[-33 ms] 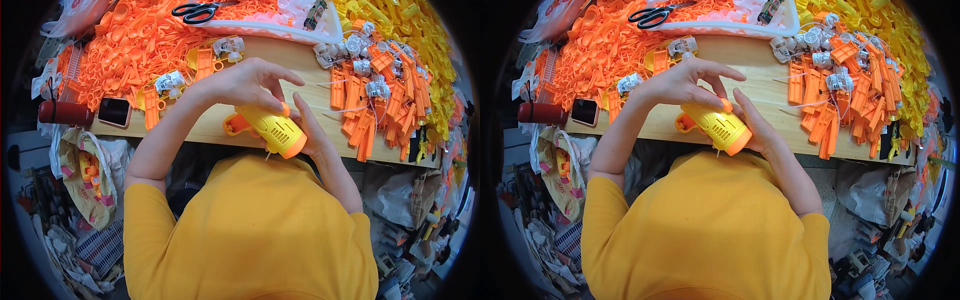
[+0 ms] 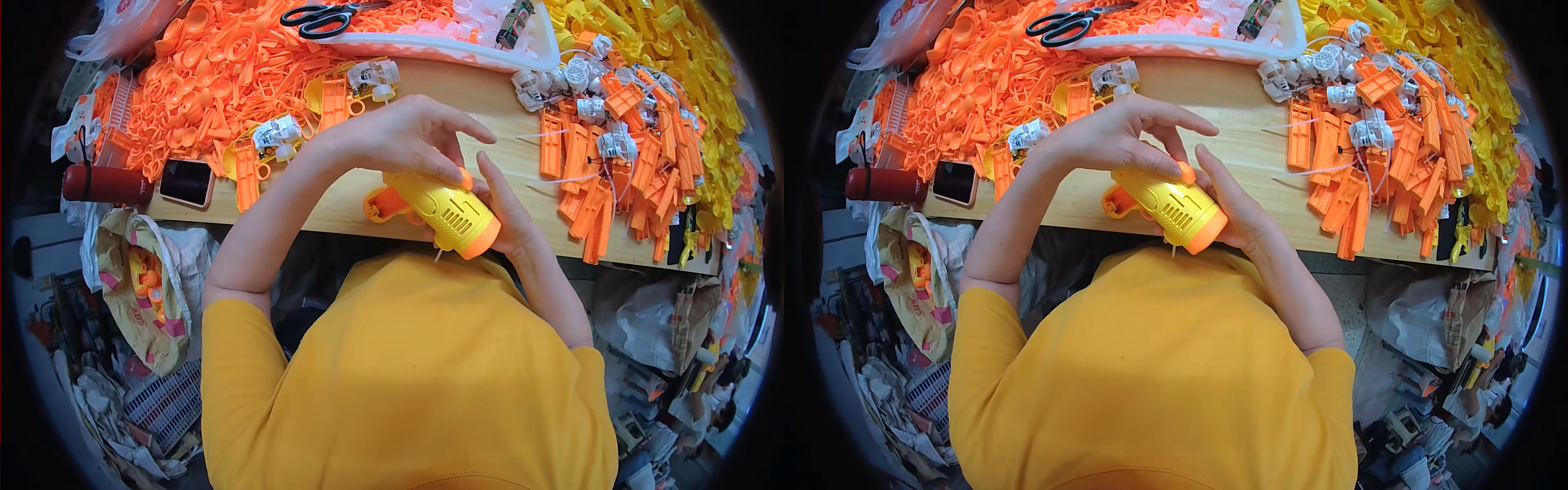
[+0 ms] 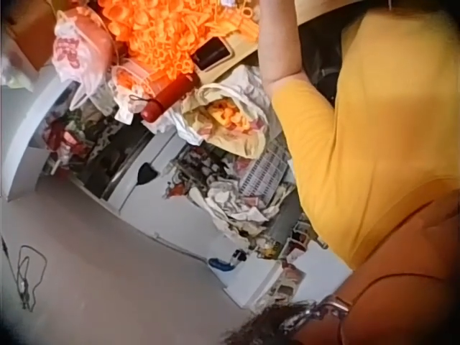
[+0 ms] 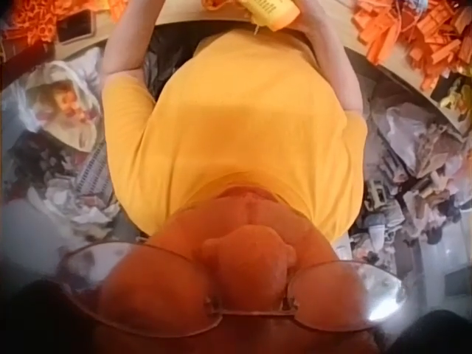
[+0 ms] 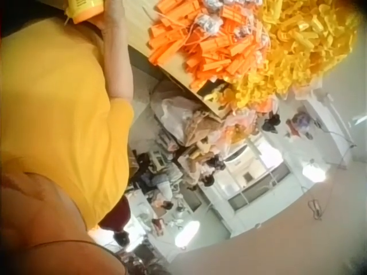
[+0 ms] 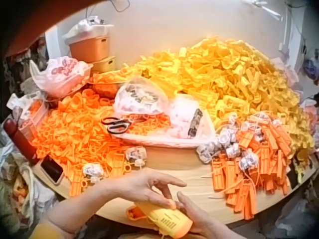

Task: Assembling bright yellow and orange plastic toy guns from component parts on a production table.

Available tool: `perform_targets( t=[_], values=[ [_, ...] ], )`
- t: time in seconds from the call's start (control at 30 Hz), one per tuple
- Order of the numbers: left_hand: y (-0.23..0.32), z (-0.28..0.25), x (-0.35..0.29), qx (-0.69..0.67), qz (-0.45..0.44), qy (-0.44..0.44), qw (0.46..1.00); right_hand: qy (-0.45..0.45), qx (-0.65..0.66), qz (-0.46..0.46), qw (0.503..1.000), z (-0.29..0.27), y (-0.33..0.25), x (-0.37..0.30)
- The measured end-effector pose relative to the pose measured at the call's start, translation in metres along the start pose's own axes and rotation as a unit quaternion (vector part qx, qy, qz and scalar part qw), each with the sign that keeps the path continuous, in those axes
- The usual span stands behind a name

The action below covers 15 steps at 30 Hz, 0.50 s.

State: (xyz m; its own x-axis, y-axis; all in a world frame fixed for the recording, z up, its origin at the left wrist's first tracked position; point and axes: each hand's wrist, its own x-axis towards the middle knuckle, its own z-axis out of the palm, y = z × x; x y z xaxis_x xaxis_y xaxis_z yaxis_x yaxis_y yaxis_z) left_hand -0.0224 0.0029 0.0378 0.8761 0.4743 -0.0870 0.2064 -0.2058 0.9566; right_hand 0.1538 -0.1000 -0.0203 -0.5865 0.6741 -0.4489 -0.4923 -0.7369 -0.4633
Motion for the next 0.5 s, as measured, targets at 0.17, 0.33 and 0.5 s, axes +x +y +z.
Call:
perform_targets(
  t=[0.17,0.33,0.5],
  values=[
    [-0.007,-0.001,0.001,-0.006,0.0,-0.037,0.999,0.015,-0.109,-0.025,0.994,0.009,0.001,0.001],
    [-0.016,0.013,-0.005,-0.13,-0.053,0.058,0.988,-0.033,0.005,-0.024,0.999,-0.002,0.0,0.001],
    [-0.017,0.03,-0.004,-0.203,-0.105,0.19,0.955,0.024,-0.022,-0.068,0.997,-0.004,-0.001,-0.001]
  ],
)
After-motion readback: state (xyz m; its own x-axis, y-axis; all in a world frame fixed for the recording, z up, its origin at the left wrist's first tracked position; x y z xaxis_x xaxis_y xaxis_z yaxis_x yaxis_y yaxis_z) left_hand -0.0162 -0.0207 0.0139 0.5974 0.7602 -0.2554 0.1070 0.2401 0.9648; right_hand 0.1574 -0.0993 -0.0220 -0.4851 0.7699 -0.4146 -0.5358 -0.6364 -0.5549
